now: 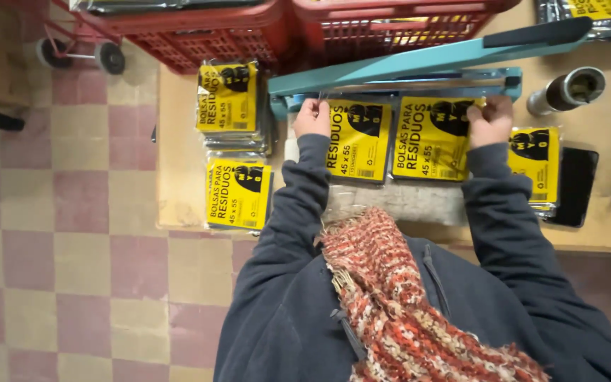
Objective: Packaging stacks of plastic garbage bags using a heat sealer.
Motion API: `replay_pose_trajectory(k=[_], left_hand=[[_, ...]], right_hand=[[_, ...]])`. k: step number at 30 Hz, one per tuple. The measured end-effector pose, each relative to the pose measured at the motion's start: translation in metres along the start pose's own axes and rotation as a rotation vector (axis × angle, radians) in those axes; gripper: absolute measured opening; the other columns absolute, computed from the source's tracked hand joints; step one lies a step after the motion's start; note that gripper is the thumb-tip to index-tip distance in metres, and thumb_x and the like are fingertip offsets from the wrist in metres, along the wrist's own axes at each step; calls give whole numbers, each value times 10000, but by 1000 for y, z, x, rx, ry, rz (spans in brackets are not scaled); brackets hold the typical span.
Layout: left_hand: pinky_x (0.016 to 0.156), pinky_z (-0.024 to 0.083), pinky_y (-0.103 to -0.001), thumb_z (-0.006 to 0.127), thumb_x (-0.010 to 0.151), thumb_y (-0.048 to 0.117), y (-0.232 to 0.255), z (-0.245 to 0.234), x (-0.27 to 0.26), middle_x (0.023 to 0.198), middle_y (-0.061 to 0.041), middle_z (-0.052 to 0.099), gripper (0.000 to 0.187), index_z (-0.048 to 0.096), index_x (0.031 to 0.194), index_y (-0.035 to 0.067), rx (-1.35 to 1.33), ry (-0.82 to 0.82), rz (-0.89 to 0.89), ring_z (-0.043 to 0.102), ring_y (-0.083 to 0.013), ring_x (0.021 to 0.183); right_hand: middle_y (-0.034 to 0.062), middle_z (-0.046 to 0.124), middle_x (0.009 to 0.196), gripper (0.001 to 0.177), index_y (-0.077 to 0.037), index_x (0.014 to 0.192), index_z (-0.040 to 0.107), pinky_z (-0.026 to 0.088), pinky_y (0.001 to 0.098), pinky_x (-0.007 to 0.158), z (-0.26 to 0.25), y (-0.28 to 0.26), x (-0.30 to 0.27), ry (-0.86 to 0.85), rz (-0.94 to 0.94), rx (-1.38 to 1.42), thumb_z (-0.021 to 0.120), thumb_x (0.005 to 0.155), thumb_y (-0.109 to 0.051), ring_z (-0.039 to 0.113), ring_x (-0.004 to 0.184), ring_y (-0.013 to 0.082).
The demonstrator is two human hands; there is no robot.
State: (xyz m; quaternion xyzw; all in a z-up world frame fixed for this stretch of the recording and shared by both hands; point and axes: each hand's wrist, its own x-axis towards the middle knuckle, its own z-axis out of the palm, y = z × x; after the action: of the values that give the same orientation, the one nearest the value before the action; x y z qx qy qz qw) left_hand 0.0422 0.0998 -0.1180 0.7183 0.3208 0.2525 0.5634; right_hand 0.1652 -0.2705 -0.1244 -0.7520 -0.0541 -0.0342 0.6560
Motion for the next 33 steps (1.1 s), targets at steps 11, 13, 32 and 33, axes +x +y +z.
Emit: replay_pose_trajectory(k=[11,13,32,33], left_hand=[[721,487,-509,696,843,133,48,-24,-16,824,-170,621,198,558,980,93,542,31,310,591,-394,793],[707,481,-501,699,845,116,34,-17,-8,794,-160,595,187,537,936,87,485,32,310,573,-385,774],[675,478,-471,792,841,257,19,-16,9,716,-102,618,266,588,792,94,607,137,161,579,-345,735],[681,481,-470,790,844,253,18,-17,10,714,-97,617,262,585,793,97,606,142,188,579,-344,737]], right_hand=[[36,550,1022,445,-48,1362,470,454,264,717,-1,-1,12,-90,-125,-270,576,952,88,538,816,115],[52,499,983,530,-57,1395,483,436,272,710,1,-6,15,-51,-146,-339,558,902,121,485,802,132],[73,455,987,324,-53,1036,451,466,312,711,29,-33,14,84,-257,-330,708,916,104,501,799,174],[69,448,971,301,-52,1033,456,448,319,696,29,-27,16,72,-184,-283,694,924,98,481,766,171]])
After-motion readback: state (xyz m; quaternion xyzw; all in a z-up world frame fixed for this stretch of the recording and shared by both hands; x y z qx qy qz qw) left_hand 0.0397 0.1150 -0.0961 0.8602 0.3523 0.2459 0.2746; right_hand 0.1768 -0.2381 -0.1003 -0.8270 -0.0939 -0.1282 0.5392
